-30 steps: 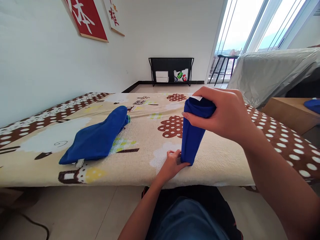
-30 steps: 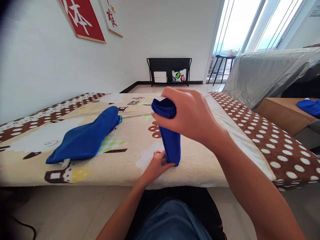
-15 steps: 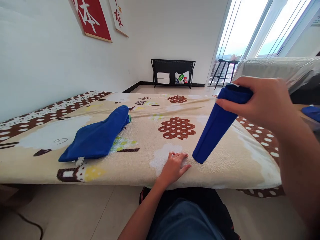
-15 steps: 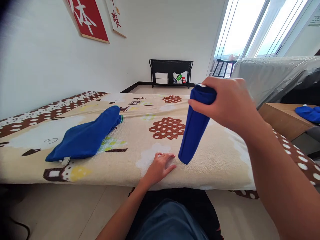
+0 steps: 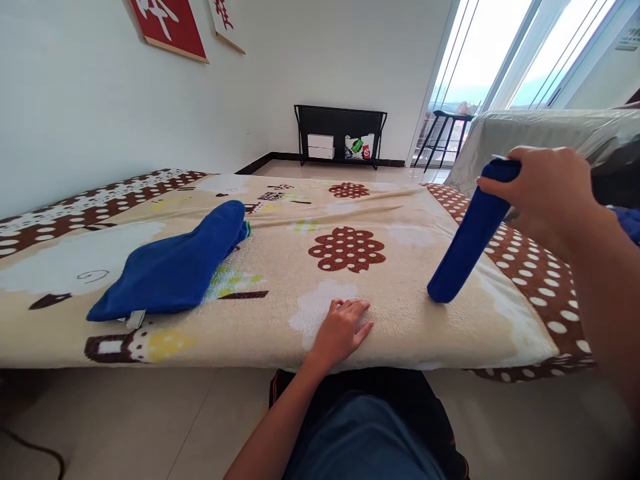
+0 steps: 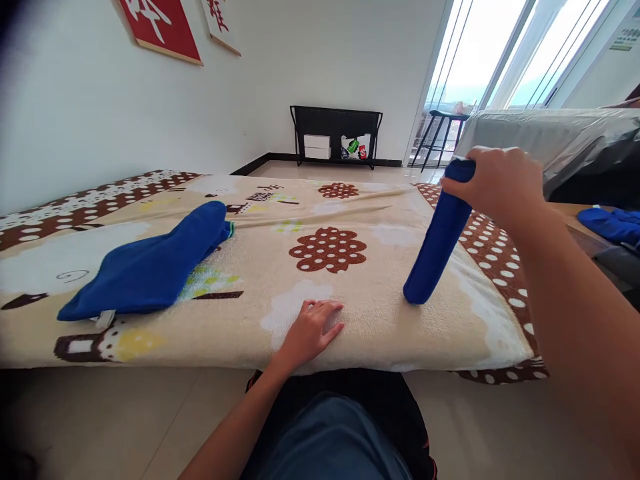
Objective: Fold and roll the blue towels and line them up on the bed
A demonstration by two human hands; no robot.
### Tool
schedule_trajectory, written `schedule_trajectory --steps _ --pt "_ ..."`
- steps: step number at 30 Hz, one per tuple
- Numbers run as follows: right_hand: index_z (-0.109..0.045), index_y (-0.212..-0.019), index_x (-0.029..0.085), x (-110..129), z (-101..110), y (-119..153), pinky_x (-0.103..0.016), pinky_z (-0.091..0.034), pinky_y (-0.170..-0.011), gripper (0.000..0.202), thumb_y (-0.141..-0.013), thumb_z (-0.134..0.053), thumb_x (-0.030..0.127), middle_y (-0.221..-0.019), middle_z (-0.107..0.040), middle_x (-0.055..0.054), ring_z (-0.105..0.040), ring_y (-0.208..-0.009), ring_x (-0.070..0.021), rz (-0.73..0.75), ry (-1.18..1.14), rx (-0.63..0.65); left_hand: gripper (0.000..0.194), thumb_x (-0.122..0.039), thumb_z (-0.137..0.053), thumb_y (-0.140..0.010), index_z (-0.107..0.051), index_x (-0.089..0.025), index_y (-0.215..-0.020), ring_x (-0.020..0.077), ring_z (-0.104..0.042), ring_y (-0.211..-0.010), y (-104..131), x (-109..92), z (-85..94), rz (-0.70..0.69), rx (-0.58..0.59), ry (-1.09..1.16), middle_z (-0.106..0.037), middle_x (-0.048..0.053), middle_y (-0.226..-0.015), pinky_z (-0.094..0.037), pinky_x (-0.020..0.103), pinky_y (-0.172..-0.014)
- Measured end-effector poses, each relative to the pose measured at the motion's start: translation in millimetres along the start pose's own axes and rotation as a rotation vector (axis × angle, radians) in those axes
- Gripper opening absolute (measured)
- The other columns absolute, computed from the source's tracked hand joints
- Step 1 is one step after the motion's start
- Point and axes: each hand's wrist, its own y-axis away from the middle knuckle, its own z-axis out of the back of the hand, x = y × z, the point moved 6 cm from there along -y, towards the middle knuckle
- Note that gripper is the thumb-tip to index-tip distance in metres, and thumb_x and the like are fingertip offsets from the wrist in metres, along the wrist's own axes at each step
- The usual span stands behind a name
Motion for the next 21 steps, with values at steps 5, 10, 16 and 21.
schedule_trajectory --steps 5,10,16,21 --pt "-0.055 -0.12 0.004 -31 -4 -33 -0.044 -0.039 -0.084 0.073 -0.092 -0.042 0.07 -0.113 -0.061 -0.02 -0.058 -0.103 -0.0304 -0.117 -0.09 -0.35 0.033 -0.033 -0.053 -0.097 -0.053 -0.021 -0.128 0.0239 -0.056 -0.127 1 0 -0.4 0.004 -0.001 -0.006 -0.064 0.009 -0.133 -0.032 0.047 -0.106" --pt "-0.046 -0.133 0.01 -76 -84 -7 -0.042 -0.036 -0.086 0.064 -0.095 -0.043 0.061 -0.126 -0.055 -0.022 -0.051 -0.116 -0.0312 -0.164 -0.052 -0.37 0.032 -0.03 -0.052 -0.097 -0.053 -0.022 -0.128 0.0232 -0.056 -0.128 3 0 1.2 -0.011 -0.023 0.017 -0.065 0.01 -0.132 -0.033 0.047 -0.106" --pt "-0.056 -0.124 0.018 -114 -237 121 -0.036 -0.033 -0.066 0.045 -0.093 -0.045 0.049 -0.101 -0.065 -0.017 -0.056 -0.087 -0.0286 -0.305 0.023 0.115 0.028 -0.029 -0.054 -0.096 -0.058 -0.022 -0.122 0.0224 -0.056 -0.128 9 4 3.5 -0.017 -0.032 0.056 -0.067 0.008 -0.13 -0.036 0.046 -0.105" --pt "-0.055 -0.126 0.019 -138 -269 160 -0.038 -0.035 -0.07 0.052 -0.093 -0.039 0.057 -0.107 -0.066 -0.018 -0.058 -0.087 -0.0303 -0.3 0.022 0.165 0.02 -0.027 -0.055 -0.095 -0.062 -0.023 -0.113 0.0198 -0.061 -0.12 25 28 33.1 0.0 -0.121 0.084 -0.07 0.004 -0.124 -0.041 0.041 -0.102"
